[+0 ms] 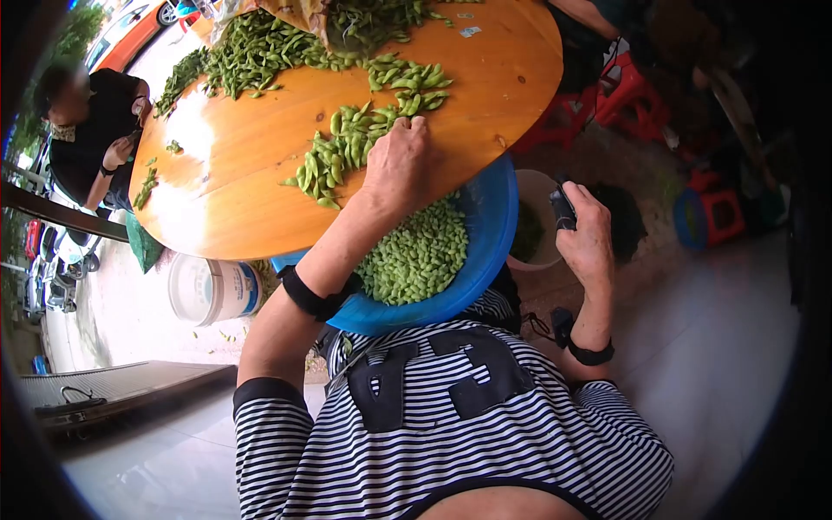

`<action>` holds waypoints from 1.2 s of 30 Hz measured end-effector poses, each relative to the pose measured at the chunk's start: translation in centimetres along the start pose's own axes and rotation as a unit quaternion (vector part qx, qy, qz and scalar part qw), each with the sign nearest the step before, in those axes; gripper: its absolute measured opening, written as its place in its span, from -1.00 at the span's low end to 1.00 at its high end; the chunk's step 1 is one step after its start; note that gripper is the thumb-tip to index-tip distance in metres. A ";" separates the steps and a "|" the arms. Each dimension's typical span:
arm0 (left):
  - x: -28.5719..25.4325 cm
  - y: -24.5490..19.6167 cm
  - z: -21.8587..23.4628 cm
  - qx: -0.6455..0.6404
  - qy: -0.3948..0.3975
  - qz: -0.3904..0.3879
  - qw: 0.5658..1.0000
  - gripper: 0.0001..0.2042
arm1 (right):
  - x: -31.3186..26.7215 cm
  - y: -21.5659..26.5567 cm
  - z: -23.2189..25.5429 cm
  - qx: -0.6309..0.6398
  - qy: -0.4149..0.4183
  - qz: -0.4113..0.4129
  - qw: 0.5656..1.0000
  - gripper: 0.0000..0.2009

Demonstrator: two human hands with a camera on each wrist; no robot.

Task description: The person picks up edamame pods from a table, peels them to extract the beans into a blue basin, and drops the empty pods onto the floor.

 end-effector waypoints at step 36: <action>-9.4 0.7 1.2 -0.699 0.033 0.128 0.703 -0.93 | -1.0 7.8 -10.3 0.827 0.337 -0.103 0.438 -0.62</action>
Point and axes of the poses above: each hand's wrist, its own x-axis towards the middle knuckle, its own z-axis out of the back of the hand, y = z × x, the point moved 5 cm from there along x, towards the middle knuckle, and after that the axes turned 4 degrees about -x, right-handed, at the moved point
